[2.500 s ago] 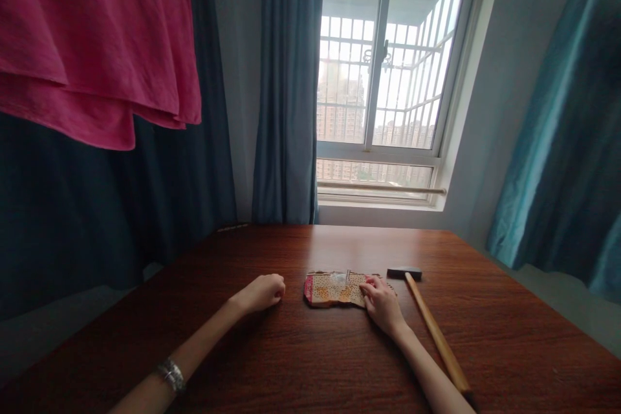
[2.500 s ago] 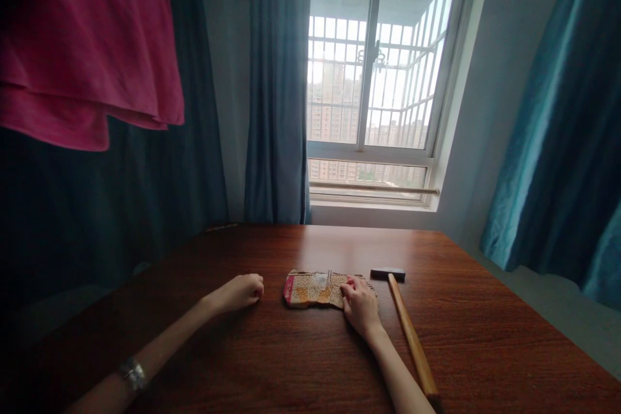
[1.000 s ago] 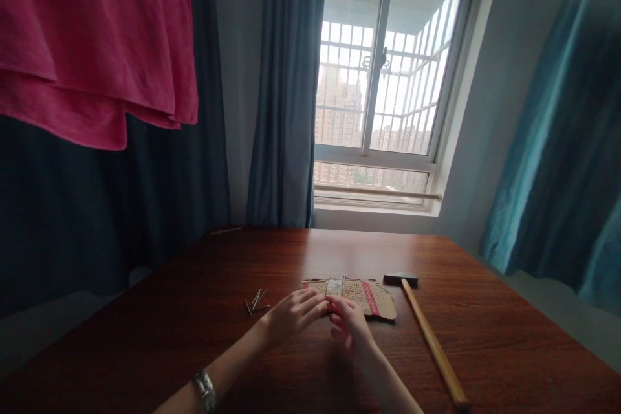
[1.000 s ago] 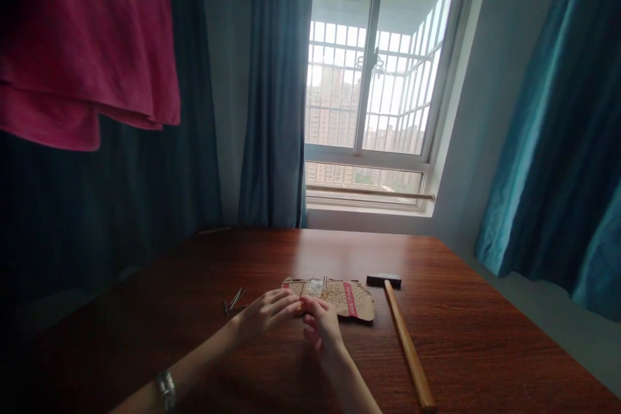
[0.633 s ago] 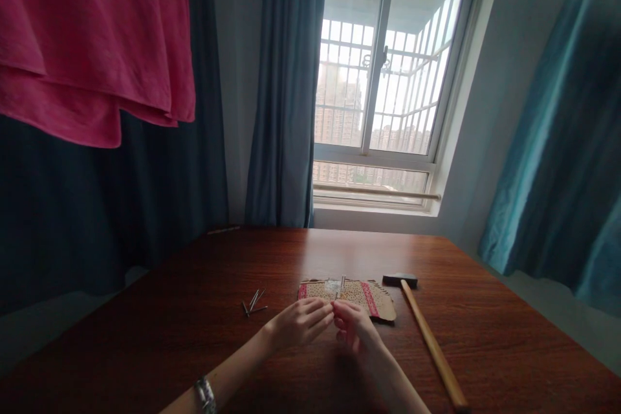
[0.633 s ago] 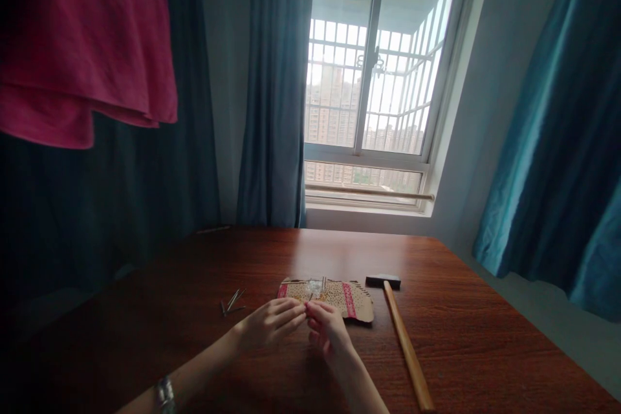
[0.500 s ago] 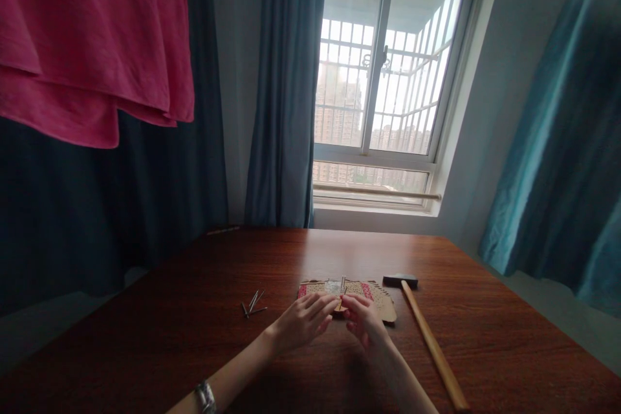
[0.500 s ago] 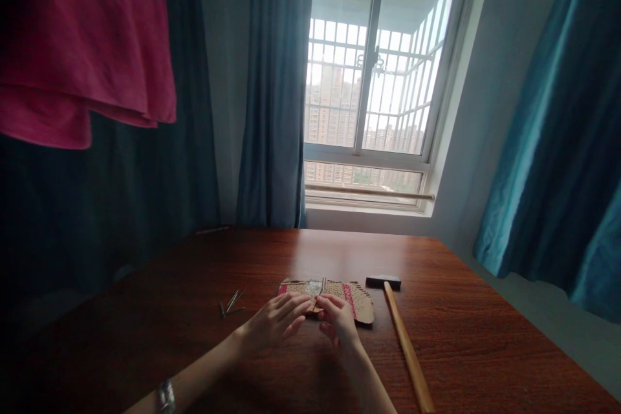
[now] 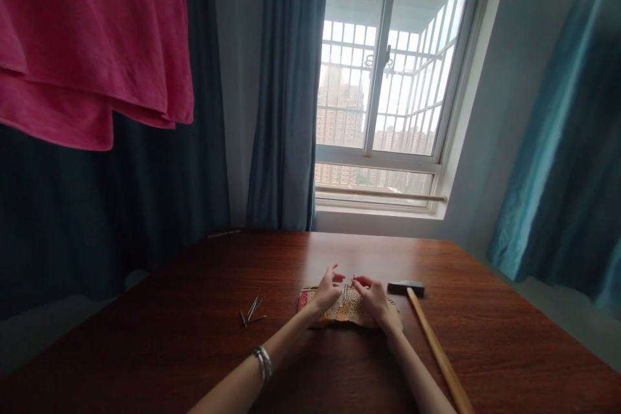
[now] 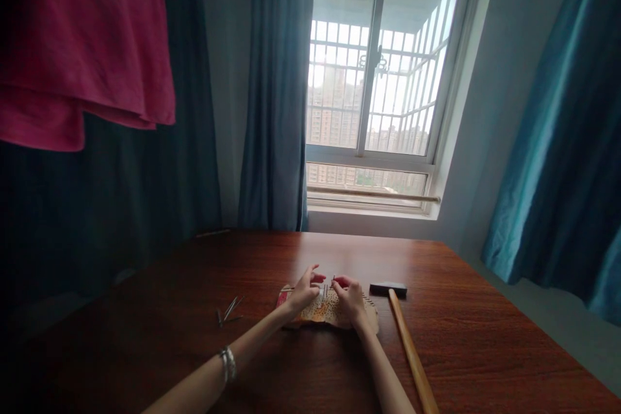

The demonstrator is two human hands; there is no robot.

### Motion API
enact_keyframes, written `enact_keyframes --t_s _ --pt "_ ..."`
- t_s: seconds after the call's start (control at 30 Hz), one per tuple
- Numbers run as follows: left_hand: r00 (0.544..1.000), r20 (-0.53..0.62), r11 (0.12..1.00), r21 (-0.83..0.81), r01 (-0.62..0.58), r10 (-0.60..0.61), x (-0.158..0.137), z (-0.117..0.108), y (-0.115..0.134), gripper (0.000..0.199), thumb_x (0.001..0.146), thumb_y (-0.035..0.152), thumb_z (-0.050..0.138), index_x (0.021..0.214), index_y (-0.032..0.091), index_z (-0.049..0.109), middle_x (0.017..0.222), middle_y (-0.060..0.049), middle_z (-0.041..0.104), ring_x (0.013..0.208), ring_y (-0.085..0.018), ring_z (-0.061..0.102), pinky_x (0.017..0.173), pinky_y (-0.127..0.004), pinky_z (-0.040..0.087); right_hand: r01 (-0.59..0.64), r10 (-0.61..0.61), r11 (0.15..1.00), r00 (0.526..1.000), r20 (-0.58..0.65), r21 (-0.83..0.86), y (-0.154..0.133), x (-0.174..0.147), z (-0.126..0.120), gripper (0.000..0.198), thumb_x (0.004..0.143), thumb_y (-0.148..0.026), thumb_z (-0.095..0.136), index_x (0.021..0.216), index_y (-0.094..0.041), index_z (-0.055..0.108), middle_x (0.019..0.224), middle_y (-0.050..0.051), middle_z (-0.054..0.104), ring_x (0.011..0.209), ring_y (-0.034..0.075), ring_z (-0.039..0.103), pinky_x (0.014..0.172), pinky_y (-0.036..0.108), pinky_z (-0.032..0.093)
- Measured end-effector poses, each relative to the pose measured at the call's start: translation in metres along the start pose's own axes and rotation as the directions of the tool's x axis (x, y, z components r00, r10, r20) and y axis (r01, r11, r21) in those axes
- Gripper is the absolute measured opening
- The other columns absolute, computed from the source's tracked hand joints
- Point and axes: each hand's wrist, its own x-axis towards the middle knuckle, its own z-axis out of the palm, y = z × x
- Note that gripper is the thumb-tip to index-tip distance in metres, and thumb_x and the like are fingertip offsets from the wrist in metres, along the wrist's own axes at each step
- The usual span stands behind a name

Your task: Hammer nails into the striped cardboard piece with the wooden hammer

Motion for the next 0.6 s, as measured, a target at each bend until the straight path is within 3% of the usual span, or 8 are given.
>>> enact_keyframes --t_s 0.27,0.6 --pt "0.999 0.033 0.998 -0.063 0.003 -0.001 0.017 0.008 -0.008 0.077 0.059 0.000 0.045 0.132 0.016 0.024 0.097 -0.008 0.056 0.089 -0.017 0.054 0.077 -0.030 0.044 0.058 -0.057 0.994 0.998 0.011 -0.096 0.009 -0.003 0.005 0.022 0.085 -0.034 0.049 0.086 -0.016 0.061 0.082 0.001 0.064 0.073 0.013 0.060 0.070 0.033 0.049" --pt "0.988 0.094 0.983 -0.155 -0.103 0.119 0.024 0.014 -0.022 0.068 0.064 0.006 0.049 0.129 0.014 0.031 0.094 -0.007 0.058 0.086 -0.016 0.056 0.077 -0.030 0.046 0.105 -0.107 0.984 0.994 -0.006 -0.141 0.011 -0.004 0.008 0.020 0.085 -0.033 0.050 0.087 -0.017 0.062 0.087 0.002 0.066 0.079 0.013 0.060 0.074 0.033 0.048"
